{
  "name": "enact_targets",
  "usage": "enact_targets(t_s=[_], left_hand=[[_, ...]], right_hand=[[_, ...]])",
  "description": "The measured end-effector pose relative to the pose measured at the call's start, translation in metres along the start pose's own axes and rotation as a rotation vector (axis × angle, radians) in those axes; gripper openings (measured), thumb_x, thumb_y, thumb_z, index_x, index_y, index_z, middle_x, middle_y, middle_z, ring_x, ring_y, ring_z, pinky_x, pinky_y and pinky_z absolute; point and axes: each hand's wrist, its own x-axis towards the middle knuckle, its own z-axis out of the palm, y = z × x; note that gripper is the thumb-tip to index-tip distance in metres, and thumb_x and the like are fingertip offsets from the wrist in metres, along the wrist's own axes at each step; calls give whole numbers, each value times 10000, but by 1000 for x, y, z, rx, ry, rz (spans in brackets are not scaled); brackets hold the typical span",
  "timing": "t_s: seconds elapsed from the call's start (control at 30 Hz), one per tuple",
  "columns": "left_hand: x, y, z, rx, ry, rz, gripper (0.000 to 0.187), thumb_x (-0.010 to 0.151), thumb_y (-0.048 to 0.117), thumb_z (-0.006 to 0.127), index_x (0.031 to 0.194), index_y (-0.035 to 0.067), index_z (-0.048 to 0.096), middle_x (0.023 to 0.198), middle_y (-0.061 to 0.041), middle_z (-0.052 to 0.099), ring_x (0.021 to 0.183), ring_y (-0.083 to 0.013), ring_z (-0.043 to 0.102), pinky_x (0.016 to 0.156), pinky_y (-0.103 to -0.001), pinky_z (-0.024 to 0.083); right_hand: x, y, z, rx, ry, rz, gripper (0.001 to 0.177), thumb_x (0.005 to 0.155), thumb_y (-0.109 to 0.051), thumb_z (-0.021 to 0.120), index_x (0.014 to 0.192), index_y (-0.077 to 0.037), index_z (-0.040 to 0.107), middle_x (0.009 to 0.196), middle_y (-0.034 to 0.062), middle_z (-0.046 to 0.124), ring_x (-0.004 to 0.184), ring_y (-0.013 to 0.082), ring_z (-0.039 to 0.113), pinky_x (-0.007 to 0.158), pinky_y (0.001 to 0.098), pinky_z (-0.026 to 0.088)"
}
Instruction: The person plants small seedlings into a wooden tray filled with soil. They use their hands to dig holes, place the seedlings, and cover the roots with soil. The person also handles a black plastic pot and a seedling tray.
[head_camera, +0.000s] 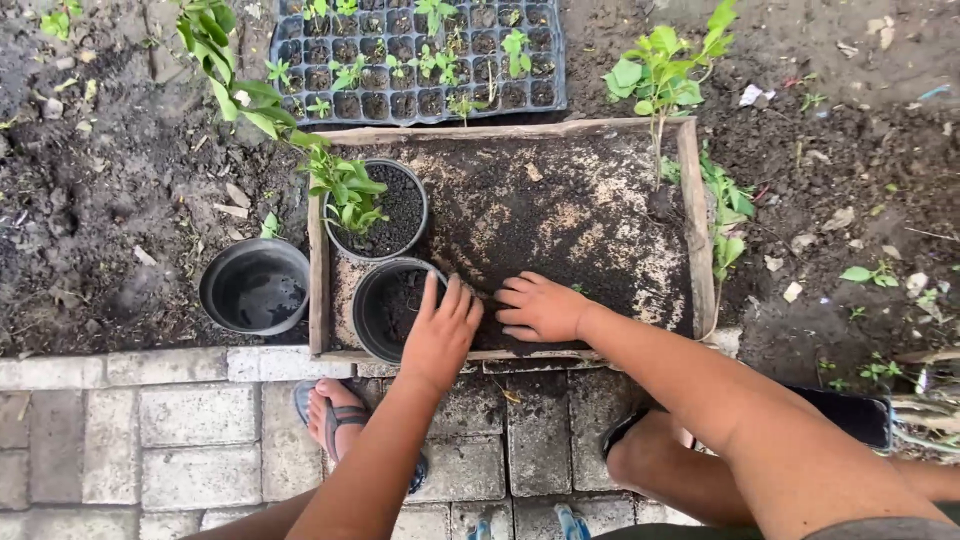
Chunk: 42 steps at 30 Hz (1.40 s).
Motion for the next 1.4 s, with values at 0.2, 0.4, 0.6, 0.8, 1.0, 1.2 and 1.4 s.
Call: enact_targets(t_s=[0.2, 0.4, 0.6, 0.8, 1.0, 1.2, 1.4], left_hand=[[31, 45, 23, -403, 95, -29, 223, 924, 248, 627, 1126, 164, 583, 1218, -74, 519, 1211, -278, 473, 981, -424, 425], [57, 96, 45, -1073, 19, -869, 628, 1075, 405, 501, 1609, 141, 305, 1668, -195, 177, 1551, -371, 180, 1214, -589, 241], [64, 103, 50, -909, -132, -559, 718, 1084, 531, 416, 1659, 161, 195, 1730, -217, 20, 1599, -403, 28, 1239, -663, 85], [71, 88, 27, -848, -359, -378, 776, 1067, 659, 260, 1681, 202, 133, 1748, -175, -75, 1615, -363, -57, 1261, -639, 28], [75, 85, 26, -818, -417, -362, 802, 1040, 684, 246, 1678, 212, 128, 1752, -147, -71, 1610, -368, -74, 1257, -646, 11], [76, 84, 25, -822, -433, -364, 816, 1029, 707, 228, 1678, 221, 141, 1756, -133, -62, 1612, -365, -67, 1257, -648, 16], [73, 85, 27, -939, -276, -429, 705, 1073, 525, 418, 1664, 188, 230, 1739, -155, 129, 1603, -373, 122, 1256, -637, 125]], right_hand=[[-27, 17, -20, -124, -31, 17, 238, 1011, -415, 589, 1015, -180, 632, 1162, 74, 608, 1274, 347, 535, 1065, 540, 416], [-59, -13, -84, -54, -346, 536, 396, 1015, -543, 528, 1198, -224, 672, 1397, 63, 575, 1454, 340, 417, 1189, 644, 304], [-88, -33, -99, -1, 285, 1029, 320, 1031, -378, 647, 1286, -191, 691, 1406, 83, 597, 1312, 331, 583, 1102, 478, 499], [-107, 53, -128, -73, 586, 1222, 241, 1084, -204, 662, 1227, -11, 678, 1196, 217, 608, 1189, 422, 604, 1024, 547, 477], [-46, 71, -160, 331, 277, 1542, 743, 1057, -259, 622, 1632, 25, 246, 1457, 233, 568, 1368, 410, 523, 1120, 544, 453], [-111, 106, -57, -16, 253, 1545, 321, 1016, -385, 663, 1204, -142, 753, 1047, 122, 709, 1068, 371, 649, 981, 492, 502], [-77, 36, -58, 51, 816, 1354, 139, 974, -140, 694, 1054, -43, 753, 971, 212, 674, 990, 431, 656, 900, 472, 529]])
